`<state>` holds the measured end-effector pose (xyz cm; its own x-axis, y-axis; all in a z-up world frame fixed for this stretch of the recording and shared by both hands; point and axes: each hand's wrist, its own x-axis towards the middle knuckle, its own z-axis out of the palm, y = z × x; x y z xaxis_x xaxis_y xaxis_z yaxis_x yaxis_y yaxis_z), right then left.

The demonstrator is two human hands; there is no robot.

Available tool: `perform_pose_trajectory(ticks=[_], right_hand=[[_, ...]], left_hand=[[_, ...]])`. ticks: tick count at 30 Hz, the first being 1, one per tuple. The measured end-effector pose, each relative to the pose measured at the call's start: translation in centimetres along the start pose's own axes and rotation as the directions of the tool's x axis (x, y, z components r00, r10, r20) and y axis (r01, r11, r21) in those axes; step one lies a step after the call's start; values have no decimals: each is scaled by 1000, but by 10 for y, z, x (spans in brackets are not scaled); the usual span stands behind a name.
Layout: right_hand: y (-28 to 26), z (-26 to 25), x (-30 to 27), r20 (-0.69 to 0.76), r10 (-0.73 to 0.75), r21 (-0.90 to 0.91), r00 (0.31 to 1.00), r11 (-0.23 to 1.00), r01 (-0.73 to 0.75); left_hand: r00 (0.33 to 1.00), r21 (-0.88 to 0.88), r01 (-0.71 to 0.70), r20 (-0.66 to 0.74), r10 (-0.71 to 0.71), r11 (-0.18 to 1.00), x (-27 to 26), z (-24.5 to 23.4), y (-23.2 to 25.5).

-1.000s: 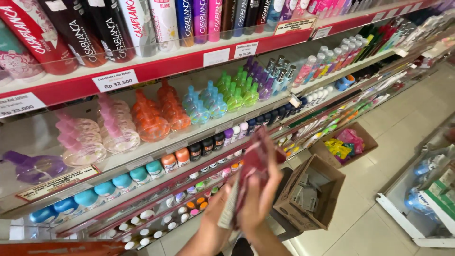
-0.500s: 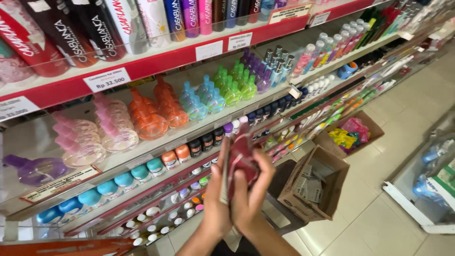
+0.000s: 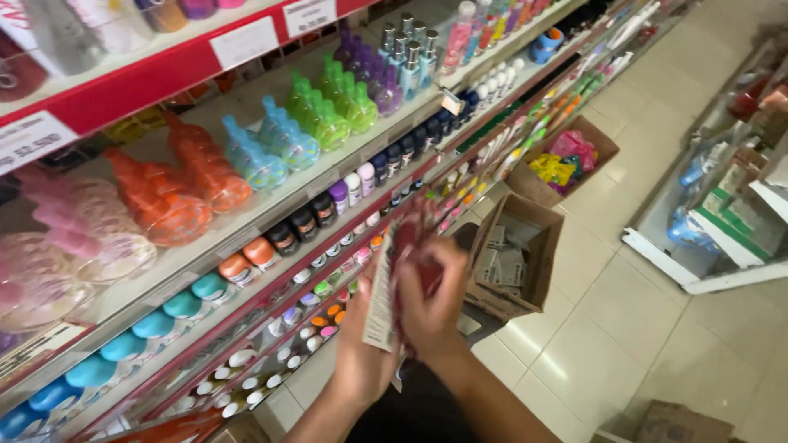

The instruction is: Picking up battery packs from a floor box and wiping them with a cloth before placing them on a display hook.

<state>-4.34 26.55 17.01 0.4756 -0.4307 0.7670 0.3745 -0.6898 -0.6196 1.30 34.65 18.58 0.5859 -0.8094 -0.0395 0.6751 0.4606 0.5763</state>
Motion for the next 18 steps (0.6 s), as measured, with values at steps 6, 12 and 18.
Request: perform_pose_trajectory(ticks=[6, 12, 18], right_hand=[[5, -33, 0, -245, 250, -257, 937, 915, -311], [60, -78, 2, -203, 369, -306, 907, 856, -417], [107, -124, -8, -272, 760, 395, 590, 647, -652]], left_hand=[[994, 81, 109, -2, -110, 991, 25, -12, -44], [940, -80, 306, 186, -287, 949, 34, 21, -28], [961, -210, 277, 77, -267, 938, 66, 41, -46]])
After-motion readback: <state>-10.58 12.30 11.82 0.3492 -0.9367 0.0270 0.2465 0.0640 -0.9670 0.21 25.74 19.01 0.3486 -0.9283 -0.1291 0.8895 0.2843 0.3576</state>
